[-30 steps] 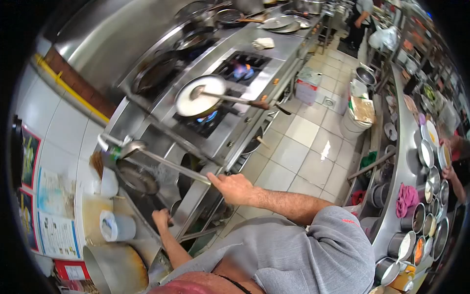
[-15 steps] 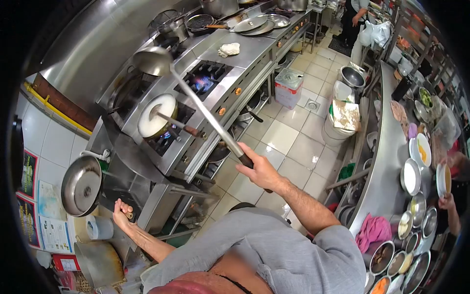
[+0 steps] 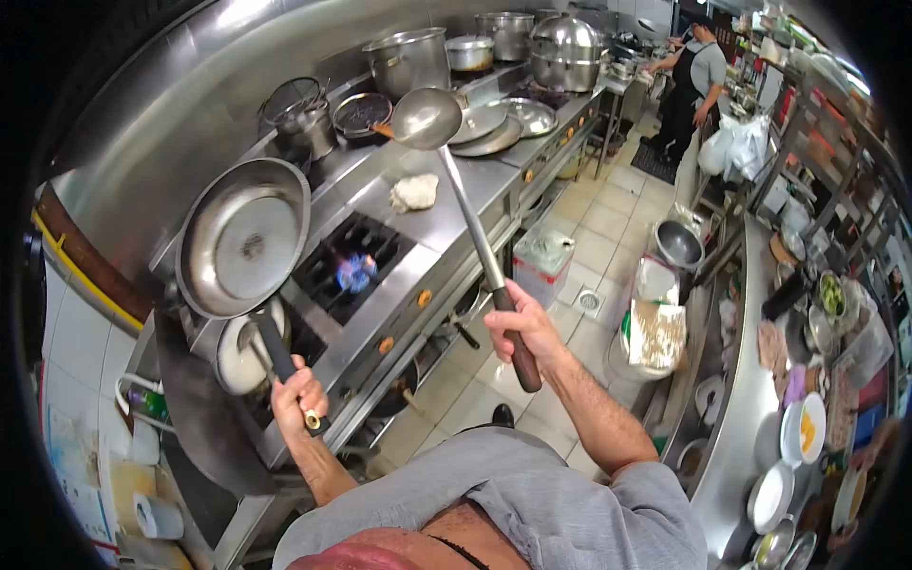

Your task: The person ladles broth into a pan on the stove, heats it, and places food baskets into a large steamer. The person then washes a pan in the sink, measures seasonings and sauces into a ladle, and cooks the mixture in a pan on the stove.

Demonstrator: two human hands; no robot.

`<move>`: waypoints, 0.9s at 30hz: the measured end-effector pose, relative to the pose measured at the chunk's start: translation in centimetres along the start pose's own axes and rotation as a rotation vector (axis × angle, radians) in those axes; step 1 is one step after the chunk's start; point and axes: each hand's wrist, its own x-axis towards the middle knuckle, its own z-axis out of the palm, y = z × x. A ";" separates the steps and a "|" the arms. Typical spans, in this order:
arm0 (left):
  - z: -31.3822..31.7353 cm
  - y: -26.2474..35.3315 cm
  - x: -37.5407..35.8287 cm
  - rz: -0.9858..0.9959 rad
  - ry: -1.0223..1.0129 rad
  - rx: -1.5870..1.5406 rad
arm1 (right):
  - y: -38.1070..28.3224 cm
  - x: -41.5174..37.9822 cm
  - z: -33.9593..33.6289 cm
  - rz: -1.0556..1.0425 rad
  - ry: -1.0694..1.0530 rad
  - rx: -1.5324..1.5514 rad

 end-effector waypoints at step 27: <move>30.7 -20.4 46.3 -0.309 -0.011 -0.068 | -41.6 74.8 -17.8 -0.252 -0.158 -0.773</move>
